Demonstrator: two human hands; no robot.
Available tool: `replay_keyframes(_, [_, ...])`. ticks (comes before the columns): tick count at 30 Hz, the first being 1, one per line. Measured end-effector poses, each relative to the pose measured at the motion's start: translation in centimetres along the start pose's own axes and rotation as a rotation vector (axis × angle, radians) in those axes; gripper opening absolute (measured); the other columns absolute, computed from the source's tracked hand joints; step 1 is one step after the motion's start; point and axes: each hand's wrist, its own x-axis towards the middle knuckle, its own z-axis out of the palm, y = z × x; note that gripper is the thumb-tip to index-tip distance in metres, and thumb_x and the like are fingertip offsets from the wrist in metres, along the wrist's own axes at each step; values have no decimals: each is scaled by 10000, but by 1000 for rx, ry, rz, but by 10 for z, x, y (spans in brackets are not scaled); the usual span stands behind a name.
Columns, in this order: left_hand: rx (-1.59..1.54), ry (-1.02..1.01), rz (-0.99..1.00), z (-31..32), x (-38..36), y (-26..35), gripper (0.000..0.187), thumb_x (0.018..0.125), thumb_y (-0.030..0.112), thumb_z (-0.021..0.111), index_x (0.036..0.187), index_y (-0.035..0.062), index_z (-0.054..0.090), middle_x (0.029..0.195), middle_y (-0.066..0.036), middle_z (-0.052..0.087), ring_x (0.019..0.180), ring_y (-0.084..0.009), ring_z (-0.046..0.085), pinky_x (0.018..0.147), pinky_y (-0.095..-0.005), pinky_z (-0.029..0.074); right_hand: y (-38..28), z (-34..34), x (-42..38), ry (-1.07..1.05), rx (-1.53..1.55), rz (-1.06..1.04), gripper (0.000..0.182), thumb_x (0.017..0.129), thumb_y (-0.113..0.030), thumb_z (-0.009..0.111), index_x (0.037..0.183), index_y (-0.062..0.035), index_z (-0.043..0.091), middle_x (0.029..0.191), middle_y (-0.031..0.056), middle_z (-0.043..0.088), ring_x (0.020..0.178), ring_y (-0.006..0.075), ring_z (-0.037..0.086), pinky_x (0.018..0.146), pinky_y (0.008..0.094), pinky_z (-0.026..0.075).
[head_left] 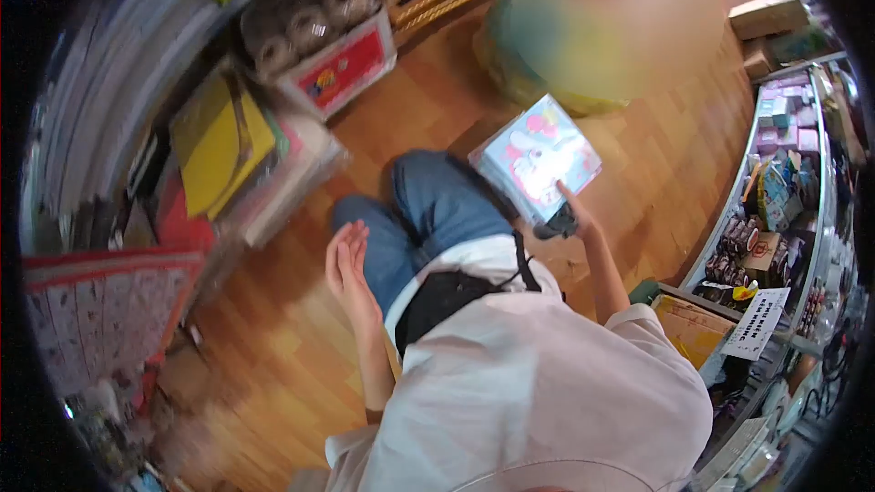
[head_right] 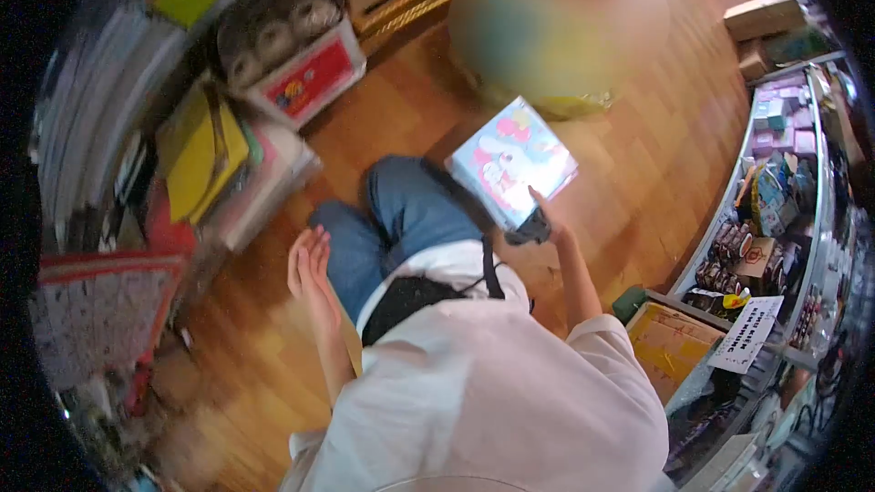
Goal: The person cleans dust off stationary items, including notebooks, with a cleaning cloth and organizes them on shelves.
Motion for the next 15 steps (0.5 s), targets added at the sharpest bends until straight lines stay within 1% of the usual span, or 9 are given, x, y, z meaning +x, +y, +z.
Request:
replay_keyframes(4, [194, -107, -11, -14, 25, -37, 358, 993, 254, 461, 1227, -9, 524, 1241, -155, 557, 1186, -251, 509, 1043, -343, 351, 17, -26, 22, 70, 10, -58, 819, 801, -536, 674, 1355, 1, 400, 1273, 110, 560, 1046, 240, 602, 924, 370, 488])
replay_keyframes(6, [496, -133, -21, -45, 41, -86, 430, 971, 274, 507, 1279, -25, 476, 1318, -188, 490, 1247, -283, 442, 1057, -362, 325, -1, -18, 5, 106, -97, 182, 888, 740, -592, 703, 1334, 1, 411, 1234, 105, 568, 1017, 219, 585, 857, 342, 490])
replay_keyframes(7, [799, -149, -22, -61, 43, -104, 530, 940, 326, 551, 1318, -25, 428, 1346, -248, 439, 1269, -345, 404, 1065, -396, 310, -7, -19, -1, 166, -288, 171, 859, 728, -601, 705, 1291, 0, 460, 1168, 105, 599, 950, 215, 600, 812, 336, 498])
replay_keyframes(9, [979, -215, -137, -90, 44, -141, 833, 822, 493, 648, 1403, 7, 301, 1379, -363, 311, 1286, -477, 320, 1071, -490, 280, -25, -5, -10, 217, -773, 197, 774, 718, -616, 698, 1186, -15, 563, 1036, 96, 649, 846, 206, 621, 755, 332, 509])
replay_keyframes(10, [997, -284, -226, -110, 50, -168, 961, 760, 547, 684, 1433, 20, 243, 1426, -382, 206, 1330, -521, 211, 1083, -537, 242, -41, 14, -26, 213, -1067, 228, 720, 719, -621, 689, 1124, -30, 617, 969, 88, 668, 809, 201, 628, 743, 334, 511])
replay_keyframes(11, [1168, -305, -294, -116, 49, -183, 1052, 724, 571, 703, 1478, 88, 151, 1468, -380, 49, 1359, -539, 99, 1093, -560, 209, -55, 28, -36, 220, -1056, 211, 720, 719, -621, 689, 1124, -30, 617, 969, 88, 668, 809, 201, 628, 743, 334, 511])
replay_keyframes(12, [1104, -291, -323, -106, 45, -173, 1128, 687, 606, 715, 1500, 183, 58, 1477, -360, -99, 1342, -587, 40, 1069, -626, 183, -65, 41, -47, 155, -1205, 227, 740, 687, -659, 679, 1074, -30, 647, 947, 96, 678, 817, 211, 637, 757, 340, 508])
replay_keyframes(14, [1274, -271, -499, -74, 50, -149, 1160, 653, 662, 705, 1501, 261, 22, 1469, -358, -144, 1308, -636, 40, 1031, -689, 160, -77, 64, -52, 104, -1338, 251, 764, 655, -697, 669, 1024, -29, 676, 926, 103, 688, 824, 221, 646, 772, 347, 504])
replay_keyframes(15, [1282, -281, -495, -68, 57, -153, 1160, 653, 662, 705, 1501, 261, 22, 1469, -358, -144, 1308, -636, 40, 1031, -689, 160, -81, 83, -46, 119, -1511, 213, 804, 676, -728, 611, 1020, -4, 675, 916, 141, 683, 806, 246, 644, 774, 364, 503])
